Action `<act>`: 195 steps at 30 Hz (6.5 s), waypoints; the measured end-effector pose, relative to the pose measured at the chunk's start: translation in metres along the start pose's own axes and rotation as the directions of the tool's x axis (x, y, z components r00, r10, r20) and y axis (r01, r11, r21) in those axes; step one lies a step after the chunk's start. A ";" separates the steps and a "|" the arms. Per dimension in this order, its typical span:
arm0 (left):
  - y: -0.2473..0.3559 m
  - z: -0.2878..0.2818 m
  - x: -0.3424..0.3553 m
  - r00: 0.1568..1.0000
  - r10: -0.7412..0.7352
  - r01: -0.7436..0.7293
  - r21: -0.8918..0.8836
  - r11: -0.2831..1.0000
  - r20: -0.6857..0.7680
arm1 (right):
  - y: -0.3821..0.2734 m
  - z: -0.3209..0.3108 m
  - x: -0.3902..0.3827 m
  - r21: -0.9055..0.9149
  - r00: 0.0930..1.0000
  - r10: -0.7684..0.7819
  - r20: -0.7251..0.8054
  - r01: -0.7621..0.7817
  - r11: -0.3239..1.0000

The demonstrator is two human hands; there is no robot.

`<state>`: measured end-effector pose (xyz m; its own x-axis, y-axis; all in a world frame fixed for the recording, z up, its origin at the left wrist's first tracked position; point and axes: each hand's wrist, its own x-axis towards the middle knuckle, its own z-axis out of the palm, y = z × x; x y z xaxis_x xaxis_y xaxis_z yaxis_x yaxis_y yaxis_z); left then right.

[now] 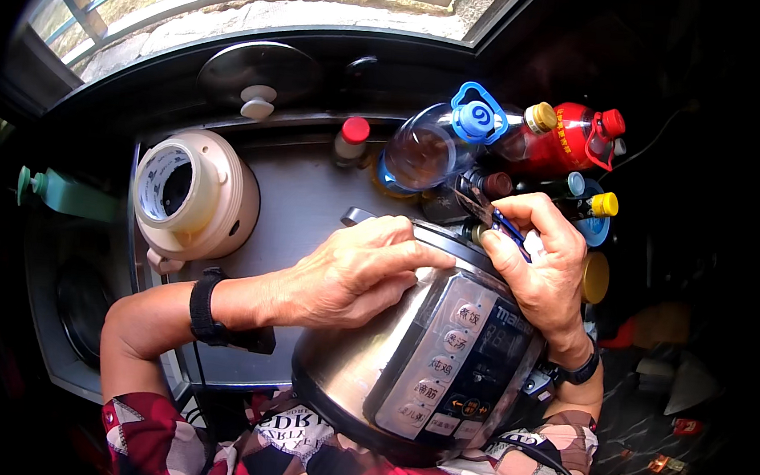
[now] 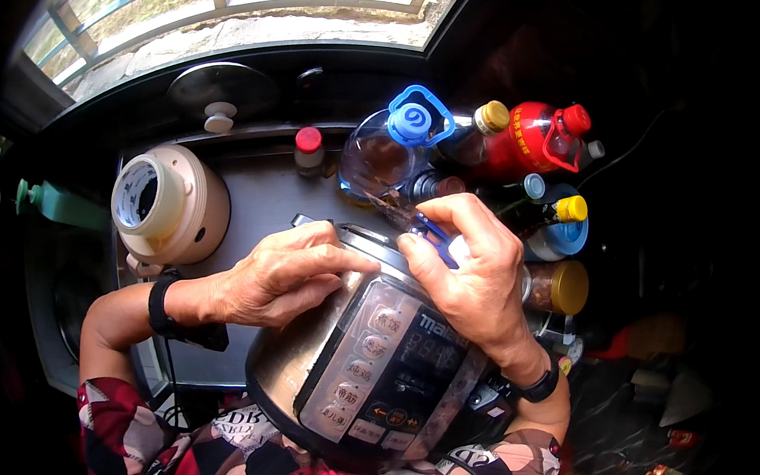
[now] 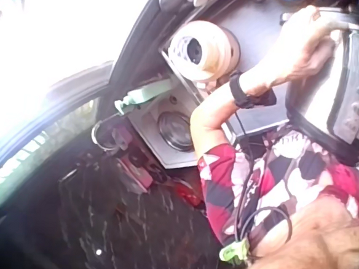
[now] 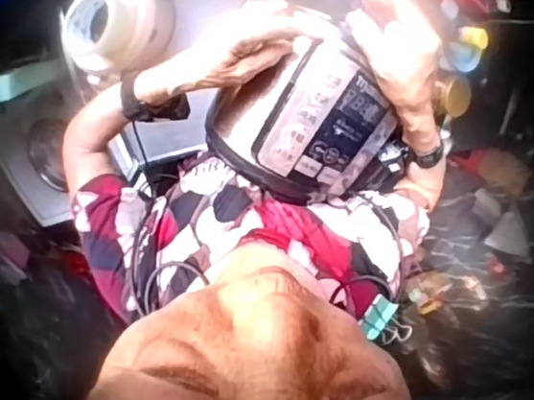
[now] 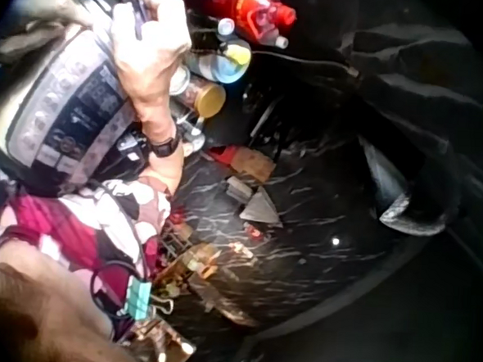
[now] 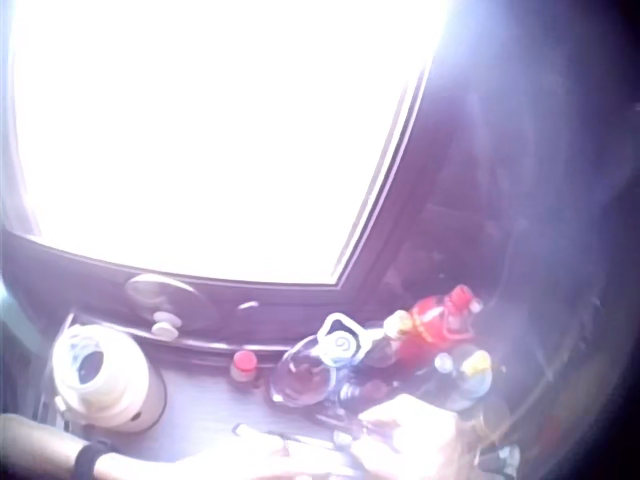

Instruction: The person uses shears to cut through tape and plastic covering on a rice cooker, then handles the control panel and removes the inner pot.

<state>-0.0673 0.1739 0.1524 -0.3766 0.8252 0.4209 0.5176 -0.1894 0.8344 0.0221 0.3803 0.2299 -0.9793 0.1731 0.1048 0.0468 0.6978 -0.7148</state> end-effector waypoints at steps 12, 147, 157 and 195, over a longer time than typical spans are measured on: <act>0.001 0.001 0.005 0.989 0.117 -0.130 0.177 0.975 0.085 | 0.003 -0.003 0.001 0.014 0.998 -0.056 -0.030 0.057 0.998; 0.051 -0.012 0.005 0.906 -0.418 0.343 0.459 0.820 0.070 | 0.065 -0.009 -0.020 0.349 0.835 -0.434 0.337 0.317 0.882; 0.049 -0.014 0.002 0.915 -0.401 0.330 0.474 0.816 0.052 | 0.055 -0.018 -0.029 0.325 0.895 -0.280 0.346 0.165 0.931; 0.038 -0.026 -0.014 0.908 -0.417 0.391 0.276 0.878 0.042 | 0.065 0.007 -0.016 0.629 0.902 -0.177 0.394 -0.125 0.768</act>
<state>-0.0623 0.1415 0.1876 -0.5254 0.8507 0.0189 0.5196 0.3031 0.7989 0.0392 0.4182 0.1775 -0.9690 -0.2415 -0.0518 0.0341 0.0770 -0.9964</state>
